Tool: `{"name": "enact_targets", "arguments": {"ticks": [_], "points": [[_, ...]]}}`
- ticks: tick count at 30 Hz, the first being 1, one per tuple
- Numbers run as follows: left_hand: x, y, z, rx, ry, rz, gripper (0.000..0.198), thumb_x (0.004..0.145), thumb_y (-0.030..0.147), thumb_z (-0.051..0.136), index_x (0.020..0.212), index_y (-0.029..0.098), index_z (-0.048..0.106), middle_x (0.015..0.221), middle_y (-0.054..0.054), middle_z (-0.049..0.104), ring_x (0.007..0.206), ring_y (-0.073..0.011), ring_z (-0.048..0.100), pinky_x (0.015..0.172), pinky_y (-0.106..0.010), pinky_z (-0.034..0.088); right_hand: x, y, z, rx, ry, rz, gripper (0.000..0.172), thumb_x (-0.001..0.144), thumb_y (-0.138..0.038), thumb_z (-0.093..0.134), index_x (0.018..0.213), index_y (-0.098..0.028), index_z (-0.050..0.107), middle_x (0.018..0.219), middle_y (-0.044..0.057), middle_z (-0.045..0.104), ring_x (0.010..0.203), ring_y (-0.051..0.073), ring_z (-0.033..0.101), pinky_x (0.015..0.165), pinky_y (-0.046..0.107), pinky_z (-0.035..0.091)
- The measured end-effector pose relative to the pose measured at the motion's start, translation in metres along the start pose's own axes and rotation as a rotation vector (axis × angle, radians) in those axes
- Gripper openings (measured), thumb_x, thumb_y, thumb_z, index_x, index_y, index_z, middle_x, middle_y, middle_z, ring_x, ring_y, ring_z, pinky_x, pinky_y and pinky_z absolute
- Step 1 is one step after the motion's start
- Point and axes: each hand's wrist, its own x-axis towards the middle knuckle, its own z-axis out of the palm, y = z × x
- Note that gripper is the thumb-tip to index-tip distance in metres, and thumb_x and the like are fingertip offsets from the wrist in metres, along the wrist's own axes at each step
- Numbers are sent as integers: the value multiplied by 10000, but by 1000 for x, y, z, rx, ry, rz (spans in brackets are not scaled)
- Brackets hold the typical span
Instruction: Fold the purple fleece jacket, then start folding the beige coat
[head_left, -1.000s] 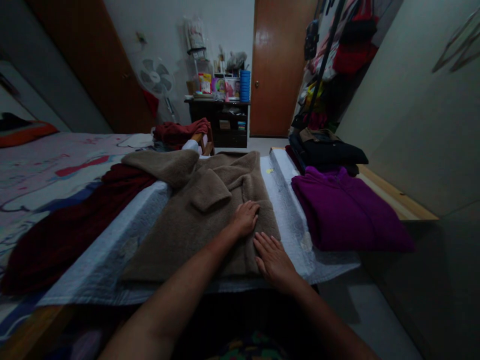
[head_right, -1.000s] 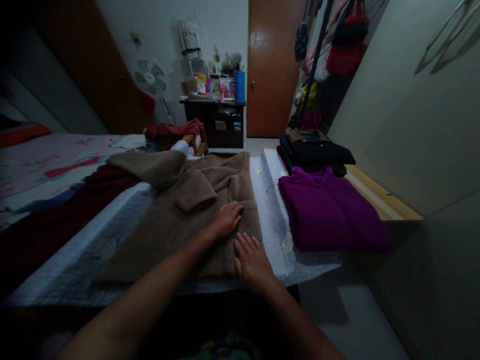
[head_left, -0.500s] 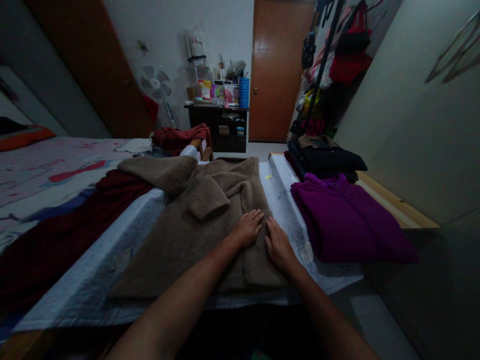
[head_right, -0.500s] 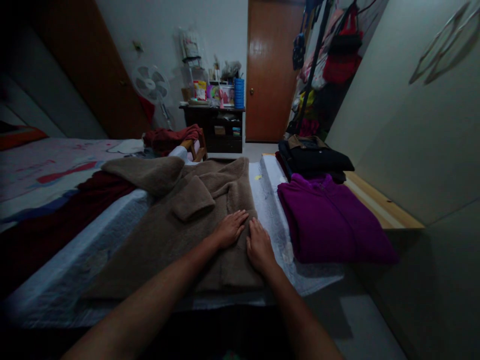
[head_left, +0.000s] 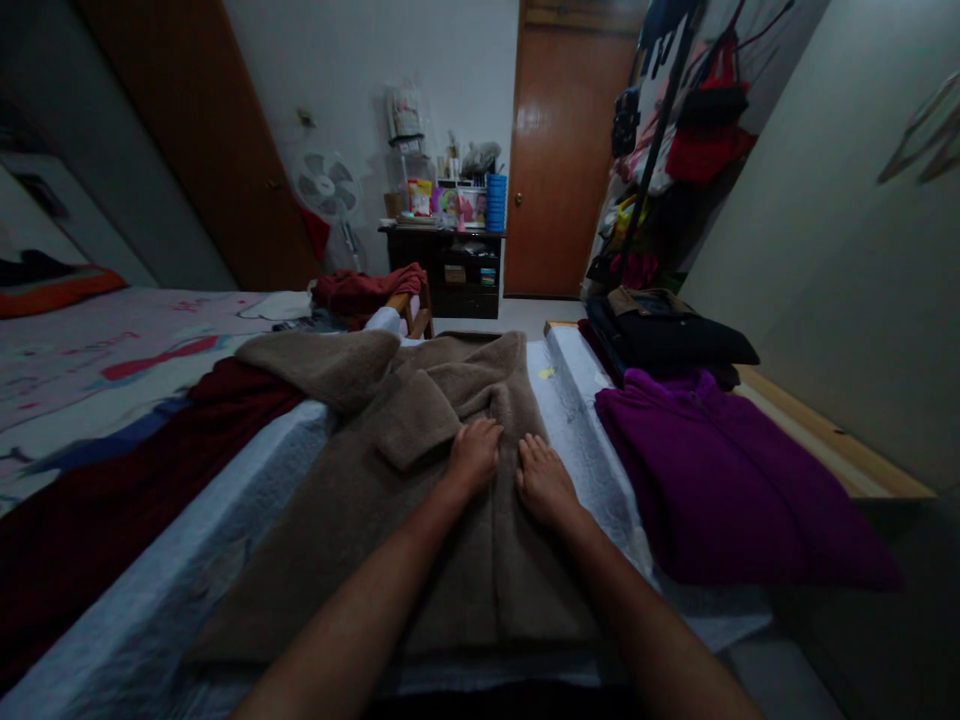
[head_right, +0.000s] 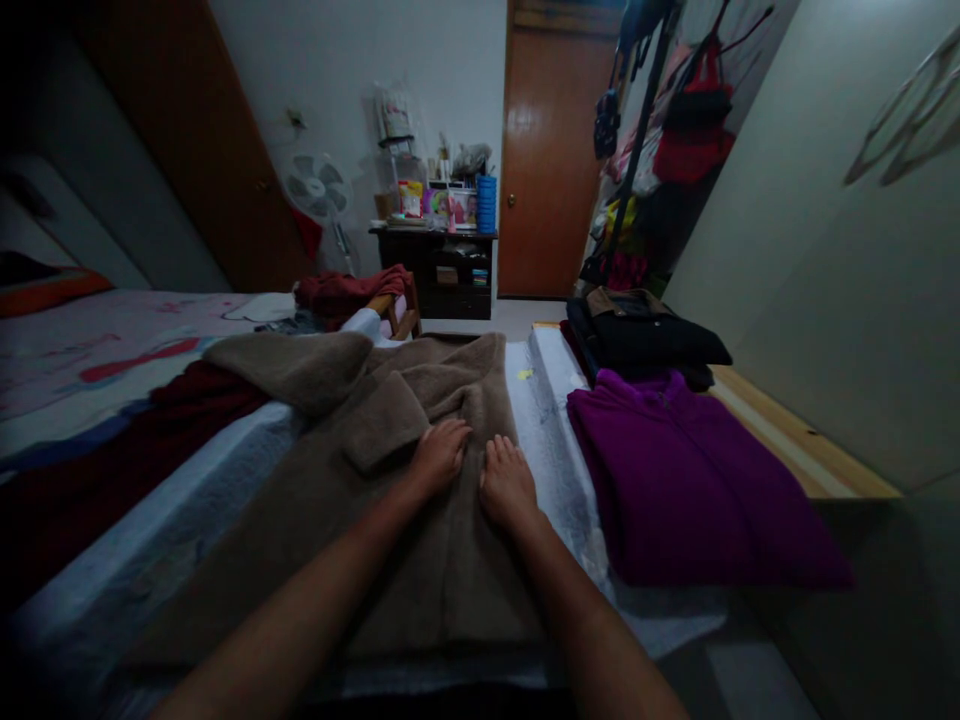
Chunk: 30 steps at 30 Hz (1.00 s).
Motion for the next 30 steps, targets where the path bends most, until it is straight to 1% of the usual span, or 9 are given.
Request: {"name": "enact_targets", "arguments": {"ticks": [3,7,10,13,18,21,23,27,30], "points": [[7,-17,-5,68,17,-96,365,908,163,431,1243,217,567,1397,-92,517,1328,-267,406,1077,-445,336,30,0,7,-12,-19,21,573,954,-318,390,1444,-22,392,1529,193,338,1430,295,280,1158,444,220],[18,-33,-8,100,-42,-228,372,903,172,430,1256,191,545,1301,-145,561,1227,-283,487,1014,-464,383,63,-2,13,3,-16,38,589,966,-377,379,1462,-59,374,1544,170,319,1437,293,263,1157,453,206],[33,-35,-7,110,-46,-282,385,896,176,434,1269,166,533,1234,-164,592,1176,-286,524,990,-461,399,84,-3,15,36,-13,47,566,979,-360,341,1469,-78,366,1555,154,305,1444,280,246,1150,451,221],[50,-32,-1,108,-13,-324,372,893,205,453,1252,178,543,1230,-153,594,1164,-289,532,995,-461,400,103,-2,19,57,4,54,513,982,-302,320,1438,-89,417,1547,146,329,1434,268,276,1140,438,249],[72,-36,18,13,56,-318,377,880,155,452,1248,180,531,1289,-134,556,1215,-266,483,1013,-401,407,128,7,33,108,118,66,492,896,-114,351,1362,-89,506,1498,136,419,1400,223,339,1143,371,258],[77,-42,27,-14,124,-337,430,853,122,465,1269,223,516,1342,-109,522,1228,-271,460,1017,-415,404,142,15,44,146,209,77,519,861,-61,336,1347,-109,511,1454,130,475,1369,209,378,1131,371,277],[80,-46,30,1,140,-349,415,837,129,486,1232,245,537,1299,-94,547,1187,-271,484,988,-413,424,153,20,49,172,269,88,515,856,-50,324,1328,-114,519,1427,134,500,1349,210,399,1118,377,295],[88,-52,26,52,82,-335,306,817,137,503,1099,225,584,1116,-93,616,1061,-257,555,917,-388,461,177,26,56,228,385,134,521,859,-58,297,1333,-100,509,1413,150,509,1349,213,405,1113,391,310],[94,-58,22,32,33,-293,295,793,99,504,1051,218,584,1066,-83,640,1017,-244,587,898,-361,467,194,28,58,241,425,156,547,870,-75,273,1380,-97,467,1435,147,491,1366,208,390,1116,405,309]]}}
